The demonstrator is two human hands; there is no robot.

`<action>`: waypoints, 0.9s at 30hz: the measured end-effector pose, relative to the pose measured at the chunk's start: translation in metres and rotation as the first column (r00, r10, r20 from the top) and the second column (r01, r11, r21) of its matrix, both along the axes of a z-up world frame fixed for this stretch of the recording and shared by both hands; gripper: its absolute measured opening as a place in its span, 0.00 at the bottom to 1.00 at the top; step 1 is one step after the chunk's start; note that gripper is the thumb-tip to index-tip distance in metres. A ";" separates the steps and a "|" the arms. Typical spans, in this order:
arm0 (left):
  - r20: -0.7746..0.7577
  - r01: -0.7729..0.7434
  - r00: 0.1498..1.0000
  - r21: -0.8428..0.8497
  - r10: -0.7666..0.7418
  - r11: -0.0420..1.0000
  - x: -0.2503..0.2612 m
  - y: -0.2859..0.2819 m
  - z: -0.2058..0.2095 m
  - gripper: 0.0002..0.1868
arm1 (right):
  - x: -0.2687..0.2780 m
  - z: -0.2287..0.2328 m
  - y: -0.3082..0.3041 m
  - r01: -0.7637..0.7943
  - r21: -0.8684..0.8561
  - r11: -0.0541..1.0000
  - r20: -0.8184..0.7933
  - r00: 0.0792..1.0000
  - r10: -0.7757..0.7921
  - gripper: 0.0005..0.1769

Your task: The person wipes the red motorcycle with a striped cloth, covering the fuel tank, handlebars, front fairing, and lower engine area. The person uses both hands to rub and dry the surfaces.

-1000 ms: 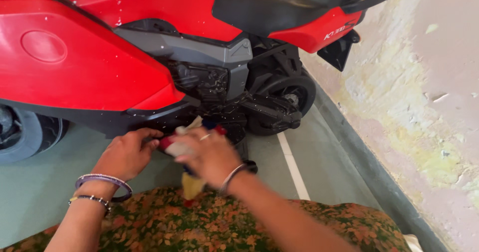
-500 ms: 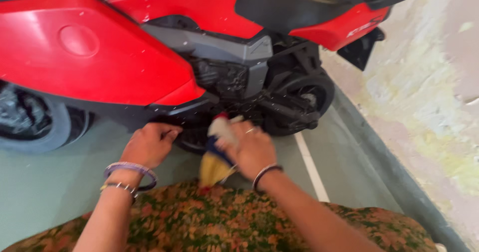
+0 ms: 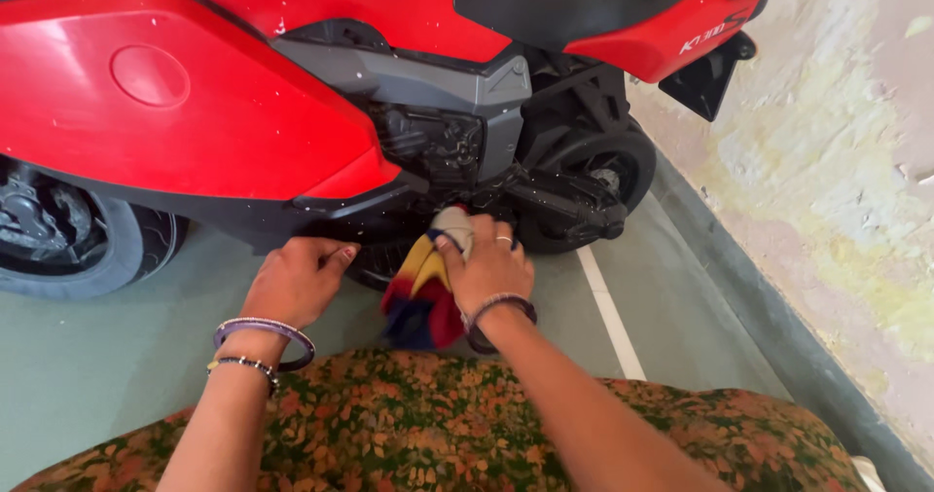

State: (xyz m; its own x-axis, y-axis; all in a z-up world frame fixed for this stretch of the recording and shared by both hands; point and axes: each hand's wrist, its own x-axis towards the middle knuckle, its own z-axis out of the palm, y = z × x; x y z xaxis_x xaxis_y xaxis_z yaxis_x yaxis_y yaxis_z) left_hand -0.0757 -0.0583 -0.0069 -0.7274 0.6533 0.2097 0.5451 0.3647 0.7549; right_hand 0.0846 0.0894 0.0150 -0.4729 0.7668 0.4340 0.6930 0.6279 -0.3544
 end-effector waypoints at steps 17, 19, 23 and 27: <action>0.030 0.052 0.998 -0.053 -0.051 0.997 -0.013 0.000 0.000 0.32 | -0.031 -0.019 -0.046 -0.234 0.132 0.963 0.045 0.972 0.230 0.26; 0.083 0.074 0.995 -0.131 -0.064 0.989 -0.014 0.002 0.003 0.36 | -0.014 -0.017 -0.038 -0.413 0.112 0.904 0.091 0.910 0.404 0.24; 0.112 0.111 0.989 -0.084 -0.101 0.990 -0.015 -0.007 0.004 0.32 | 0.002 0.008 -0.014 -0.312 0.093 0.945 0.020 0.950 0.312 0.25; 0.089 0.100 0.992 -0.073 -0.093 0.992 -0.012 -0.002 0.001 0.31 | -0.027 -0.006 -0.039 -0.082 0.143 0.986 0.049 0.996 0.075 0.24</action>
State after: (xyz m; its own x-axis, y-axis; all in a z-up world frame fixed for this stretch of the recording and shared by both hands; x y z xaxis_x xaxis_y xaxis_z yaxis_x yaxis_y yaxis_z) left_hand -0.0872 -0.0601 -0.0061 -0.6731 0.7333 0.0961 0.5156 0.3721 0.7718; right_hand 0.0579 0.0507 0.0085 -0.5497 0.6573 0.5155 0.6522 0.7234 -0.2267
